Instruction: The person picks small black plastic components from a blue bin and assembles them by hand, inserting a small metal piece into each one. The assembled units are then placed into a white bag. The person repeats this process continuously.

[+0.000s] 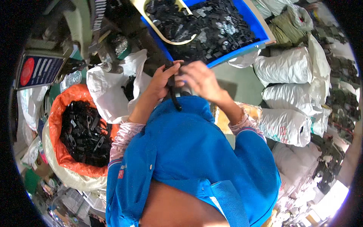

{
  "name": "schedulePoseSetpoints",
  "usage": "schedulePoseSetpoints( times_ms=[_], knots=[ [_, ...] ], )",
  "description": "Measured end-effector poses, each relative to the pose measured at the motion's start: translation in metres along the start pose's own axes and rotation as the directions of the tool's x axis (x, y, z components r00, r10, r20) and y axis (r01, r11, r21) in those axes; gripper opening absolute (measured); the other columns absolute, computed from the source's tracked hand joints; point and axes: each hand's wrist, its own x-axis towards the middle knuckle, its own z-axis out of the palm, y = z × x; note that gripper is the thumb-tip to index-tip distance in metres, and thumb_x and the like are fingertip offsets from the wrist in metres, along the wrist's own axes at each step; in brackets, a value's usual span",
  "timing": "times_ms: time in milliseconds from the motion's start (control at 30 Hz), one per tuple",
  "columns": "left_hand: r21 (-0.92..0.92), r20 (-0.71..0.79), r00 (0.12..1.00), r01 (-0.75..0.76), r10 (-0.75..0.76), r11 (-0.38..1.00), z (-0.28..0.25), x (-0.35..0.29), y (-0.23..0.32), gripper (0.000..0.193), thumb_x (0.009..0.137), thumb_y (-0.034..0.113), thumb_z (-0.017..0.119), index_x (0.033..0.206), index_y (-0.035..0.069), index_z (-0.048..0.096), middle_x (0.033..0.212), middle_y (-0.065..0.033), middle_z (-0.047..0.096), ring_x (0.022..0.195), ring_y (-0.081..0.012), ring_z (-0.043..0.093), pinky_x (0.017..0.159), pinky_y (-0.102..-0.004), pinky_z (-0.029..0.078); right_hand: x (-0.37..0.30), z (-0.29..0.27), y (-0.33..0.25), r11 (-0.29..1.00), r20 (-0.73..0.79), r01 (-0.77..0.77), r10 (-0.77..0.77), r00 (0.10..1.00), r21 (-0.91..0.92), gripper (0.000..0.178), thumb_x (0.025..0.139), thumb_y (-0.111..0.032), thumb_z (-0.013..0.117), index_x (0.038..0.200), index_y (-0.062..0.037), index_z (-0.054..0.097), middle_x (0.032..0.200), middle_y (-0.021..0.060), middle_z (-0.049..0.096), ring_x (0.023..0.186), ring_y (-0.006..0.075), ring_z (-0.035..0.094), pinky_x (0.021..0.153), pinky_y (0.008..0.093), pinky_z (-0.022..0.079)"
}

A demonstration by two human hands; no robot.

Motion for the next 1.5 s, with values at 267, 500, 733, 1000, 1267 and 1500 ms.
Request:
schedulePoseSetpoints(
  times_ms=[267,500,733,1000,1267,1500],
  knots=[
    [0.126,0.022,0.989,-0.15,0.148,0.981,0.001,0.002,0.0,0.029,0.089,0.006,0.065,0.117,0.005,0.057,0.111,-0.0157,0.069,0.096,-0.0274,0.07,0.068,-0.033,0.058,-0.002,-0.052,0.112,0.798,-0.329,-0.564,0.485,0.81,-0.212,0.013,0.084,-0.015,0.067,0.092,-0.0075,0.073,0.093,0.0149,0.072,0.087,0.0325,0.068,0.077,0.0378,0.054],
    [0.261,0.045,0.91,-0.409,0.412,0.874,0.023,0.007,-0.004,0.031,0.086,0.001,0.069,0.115,0.001,0.059,0.107,-0.0115,0.067,0.096,-0.0205,0.067,0.075,-0.0301,0.057,0.028,-0.065,0.16,0.612,-0.131,-0.623,0.654,0.745,-0.486,0.022,0.081,-0.026,0.068,0.097,-0.011,0.072,0.093,0.0153,0.071,0.087,0.035,0.069,0.078,0.0452,0.054],
    [0.669,0.126,0.767,-0.534,0.629,0.517,0.034,-0.006,0.01,0.026,0.082,0.003,0.074,0.107,0.001,0.067,0.097,-0.0032,0.069,0.087,-0.0072,0.061,0.077,-0.024,0.05,0.038,-0.066,0.047,0.458,0.223,-0.503,0.537,0.814,0.733,0.017,0.092,0.002,0.059,0.108,0.0052,0.065,0.098,0.0111,0.07,0.085,0.015,0.067,0.078,0.0299,0.057],
    [0.741,0.106,0.71,-0.523,0.696,0.42,0.035,-0.024,0.012,0.028,0.08,0.004,0.076,0.106,0.003,0.068,0.093,-0.006,0.07,0.085,-0.0094,0.065,0.078,-0.0261,0.052,0.066,-0.044,0.001,0.929,0.241,-0.214,0.143,0.96,0.301,0.015,0.086,0.003,0.067,0.1,0.0011,0.07,0.094,0.0112,0.07,0.079,0.0182,0.067,0.069,0.0285,0.053],
    [0.691,-0.01,0.633,-0.556,0.774,0.463,0.017,-0.043,0.011,0.033,0.084,0.005,0.075,0.114,0.002,0.062,0.1,-0.0065,0.068,0.088,-0.0104,0.062,0.079,-0.0259,0.051,0.092,-0.018,-0.018,0.92,0.422,-0.231,0.082,0.903,0.316,0.019,0.089,0.004,0.062,0.107,0.0018,0.067,0.106,0.0129,0.068,0.094,0.0216,0.067,0.078,0.0314,0.054],
    [0.698,-0.042,0.376,-0.652,0.926,0.296,-0.017,-0.062,0.012,0.028,0.086,0.005,0.073,0.111,0.002,0.061,0.099,-0.0055,0.066,0.091,-0.0101,0.06,0.081,-0.0239,0.049,0.075,0.037,-0.015,0.29,0.625,-0.72,0.362,0.692,0.63,0.04,0.1,-0.023,0.055,0.129,0.004,0.051,0.113,0.015,0.066,0.093,0.0207,0.068,0.078,0.0302,0.057]
  ],
)
